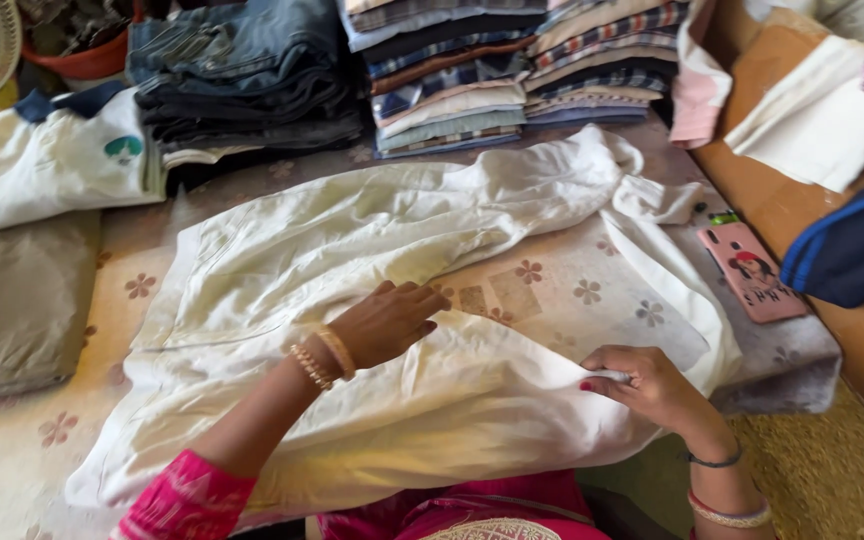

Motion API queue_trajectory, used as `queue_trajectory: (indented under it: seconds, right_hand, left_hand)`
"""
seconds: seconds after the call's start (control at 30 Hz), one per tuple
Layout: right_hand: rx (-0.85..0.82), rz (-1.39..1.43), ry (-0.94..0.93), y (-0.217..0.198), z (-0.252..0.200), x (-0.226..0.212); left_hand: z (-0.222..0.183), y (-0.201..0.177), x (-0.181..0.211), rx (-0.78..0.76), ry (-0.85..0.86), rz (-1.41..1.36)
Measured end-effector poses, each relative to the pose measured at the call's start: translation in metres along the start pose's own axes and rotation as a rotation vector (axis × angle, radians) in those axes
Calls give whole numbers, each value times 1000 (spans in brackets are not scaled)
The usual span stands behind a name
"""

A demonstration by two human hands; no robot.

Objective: Fold various pieces of clothing including shirts and pants.

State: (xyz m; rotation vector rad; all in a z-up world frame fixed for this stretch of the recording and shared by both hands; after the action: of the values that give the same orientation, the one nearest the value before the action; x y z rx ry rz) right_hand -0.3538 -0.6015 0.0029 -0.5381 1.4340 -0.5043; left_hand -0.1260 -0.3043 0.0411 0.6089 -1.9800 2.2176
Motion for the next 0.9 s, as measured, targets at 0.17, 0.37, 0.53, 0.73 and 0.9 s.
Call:
queue_trajectory:
  seconds: [0.17, 0.37, 0.53, 0.73, 0.9]
  right_hand:
    - [93, -44, -76, -10, -7, -2]
    - [10, -47, 98, -5, 2, 3]
    - [-13, -193, 46, -8, 8, -25]
    - [110, -364, 42, -29, -7, -25]
    - [126, -543, 51, -36, 2, -41]
  left_hand:
    - [19, 19, -15, -165, 74, 155]
    - [-11, 1, -36, -302, -226, 47]
    - [-48, -41, -45, -61, -548, 467]
    - [-138, -48, -101, 291, -913, 733]
    - [-180, -64, -110, 317, -993, 716]
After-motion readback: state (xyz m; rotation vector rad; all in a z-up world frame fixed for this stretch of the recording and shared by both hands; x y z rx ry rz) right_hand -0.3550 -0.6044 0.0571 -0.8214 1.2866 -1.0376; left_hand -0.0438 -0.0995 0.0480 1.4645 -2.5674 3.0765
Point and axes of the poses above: each hand's wrist, its own z-axis towards the middle knuckle, its own y-axis out of the palm, x = y × z, the point moved 3 cm from there along z, towards the middle knuckle, and after that the axes turned 6 degrees about -x, right-handed, at the moved point
